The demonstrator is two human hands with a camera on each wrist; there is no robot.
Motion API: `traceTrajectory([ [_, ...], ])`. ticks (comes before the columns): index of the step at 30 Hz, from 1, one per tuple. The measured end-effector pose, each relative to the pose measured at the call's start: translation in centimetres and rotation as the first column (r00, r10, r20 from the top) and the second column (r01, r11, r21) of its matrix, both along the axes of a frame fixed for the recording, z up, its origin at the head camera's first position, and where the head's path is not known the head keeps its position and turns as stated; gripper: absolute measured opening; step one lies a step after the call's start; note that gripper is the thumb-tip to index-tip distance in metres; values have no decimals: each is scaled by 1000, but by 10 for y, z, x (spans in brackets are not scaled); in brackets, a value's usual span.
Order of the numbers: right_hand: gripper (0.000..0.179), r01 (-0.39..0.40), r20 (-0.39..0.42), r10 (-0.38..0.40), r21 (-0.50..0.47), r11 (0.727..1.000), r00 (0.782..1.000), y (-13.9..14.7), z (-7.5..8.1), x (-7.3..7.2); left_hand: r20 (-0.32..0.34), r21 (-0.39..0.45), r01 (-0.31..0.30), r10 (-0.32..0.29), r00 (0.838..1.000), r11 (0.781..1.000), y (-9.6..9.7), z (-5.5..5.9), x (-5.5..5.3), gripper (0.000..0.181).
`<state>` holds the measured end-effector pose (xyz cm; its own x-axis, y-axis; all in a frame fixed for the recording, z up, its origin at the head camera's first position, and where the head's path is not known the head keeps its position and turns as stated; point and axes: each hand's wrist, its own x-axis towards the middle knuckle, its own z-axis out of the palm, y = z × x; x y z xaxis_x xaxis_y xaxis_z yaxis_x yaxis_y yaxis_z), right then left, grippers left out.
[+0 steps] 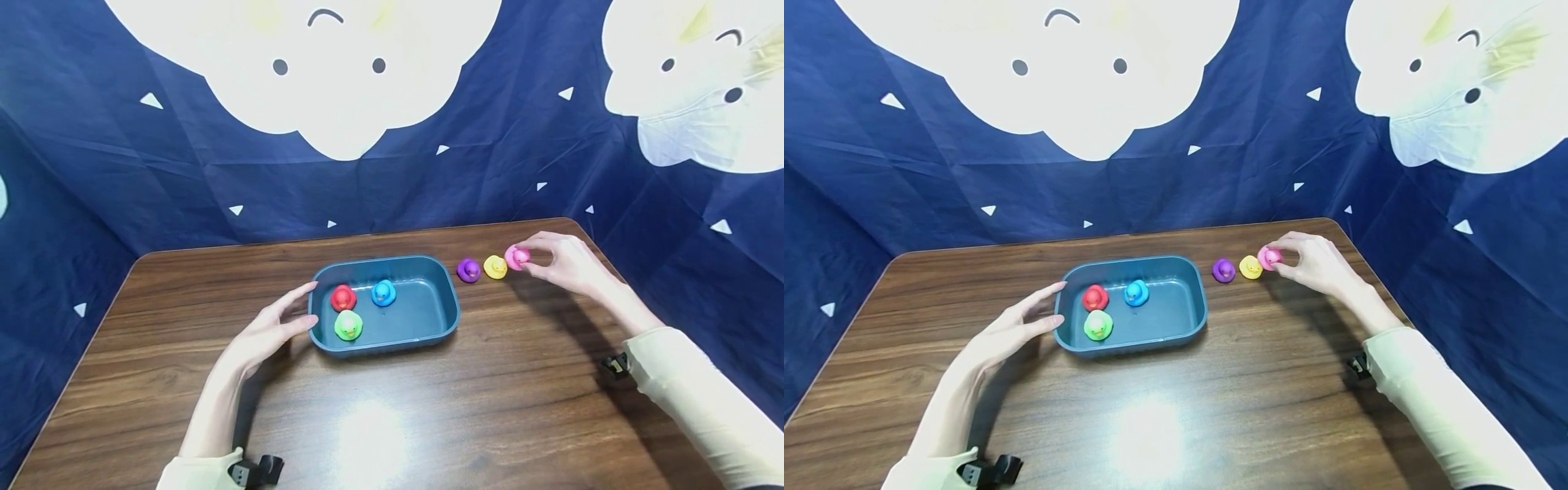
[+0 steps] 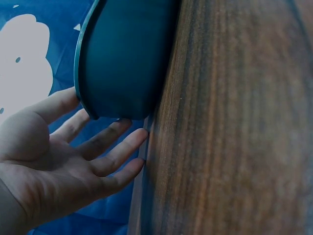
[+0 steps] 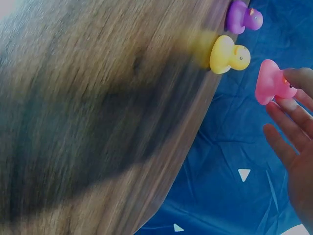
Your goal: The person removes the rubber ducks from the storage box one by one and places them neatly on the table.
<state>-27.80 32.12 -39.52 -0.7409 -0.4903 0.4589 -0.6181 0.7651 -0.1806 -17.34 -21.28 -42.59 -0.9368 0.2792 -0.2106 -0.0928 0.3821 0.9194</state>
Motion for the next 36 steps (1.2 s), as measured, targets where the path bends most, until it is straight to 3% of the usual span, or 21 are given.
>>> traceTrajectory([
  [23, 30, 30, 77, -32, 15, 999, 997, 17, -16, -10, -11, 9, -2, 2, 1000, 1000, 0, -2, -2, 70],
  [36, 27, 4, 119, -8, 33, 999, 993, 20, -20, -15, 1, 6, -5, 5, 1000, 1000, 0, -1, -1, 70],
])
